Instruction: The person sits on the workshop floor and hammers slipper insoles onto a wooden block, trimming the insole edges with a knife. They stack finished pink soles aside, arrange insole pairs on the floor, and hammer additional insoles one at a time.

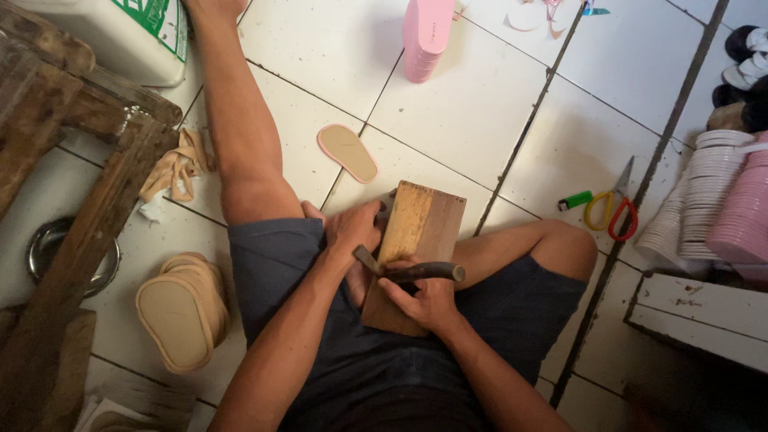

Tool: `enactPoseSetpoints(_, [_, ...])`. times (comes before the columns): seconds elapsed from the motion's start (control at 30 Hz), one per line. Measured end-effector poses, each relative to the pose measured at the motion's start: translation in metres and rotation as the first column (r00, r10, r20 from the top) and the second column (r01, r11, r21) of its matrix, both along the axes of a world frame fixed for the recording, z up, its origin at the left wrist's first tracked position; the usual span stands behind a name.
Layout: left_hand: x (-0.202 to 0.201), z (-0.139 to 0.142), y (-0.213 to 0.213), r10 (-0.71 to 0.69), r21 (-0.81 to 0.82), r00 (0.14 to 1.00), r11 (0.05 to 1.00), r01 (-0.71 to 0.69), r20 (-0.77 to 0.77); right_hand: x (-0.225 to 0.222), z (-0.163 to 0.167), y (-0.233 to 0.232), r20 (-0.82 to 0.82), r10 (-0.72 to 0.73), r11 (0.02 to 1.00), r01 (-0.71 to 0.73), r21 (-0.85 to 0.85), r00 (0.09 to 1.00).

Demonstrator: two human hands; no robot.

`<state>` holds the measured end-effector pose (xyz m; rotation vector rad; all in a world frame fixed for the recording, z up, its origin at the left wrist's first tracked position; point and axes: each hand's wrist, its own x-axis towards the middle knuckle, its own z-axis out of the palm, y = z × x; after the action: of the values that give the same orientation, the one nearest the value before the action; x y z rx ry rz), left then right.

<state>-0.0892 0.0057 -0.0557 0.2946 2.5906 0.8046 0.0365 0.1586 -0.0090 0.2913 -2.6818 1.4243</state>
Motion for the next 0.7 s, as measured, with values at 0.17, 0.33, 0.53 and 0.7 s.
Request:
enactPoseSetpoints(0.17, [-0.0004, 0.0028, -0.0002, -0.013, -0.019, 0.999, 1.000, 0.014, 0.032, 0.0002, 0.0000, 0.0005, 0.014, 0.002, 1.000, -0.002, -0.014, 1.000])
enactPoseSetpoints(0.33, [-0.0005, 0.0036, 0.0007, -0.015, -0.009, 1.000, 1.000, 0.015, 0.003, -0.0006, 0.0005, 0.0007, 0.014, 0.008, 1.000, -0.008, -0.004, 1.000])
enactPoseSetpoints(0.53, [-0.0005, 0.0006, 0.0006, -0.014, -0.021, 0.999, 1.000, 0.015, 0.034, 0.0011, -0.0012, 0.0000, 0.057, -0.017, 0.999, 0.019, -0.032, 0.998])
enactPoseSetpoints(0.7, [0.0002, -0.0058, 0.0001, -0.027, -0.034, 1.000, 0.999, 0.027, 0.002, 0.0011, -0.0027, 0.0001, 0.003, -0.001, 1.000, 0.001, -0.015, 1.000])
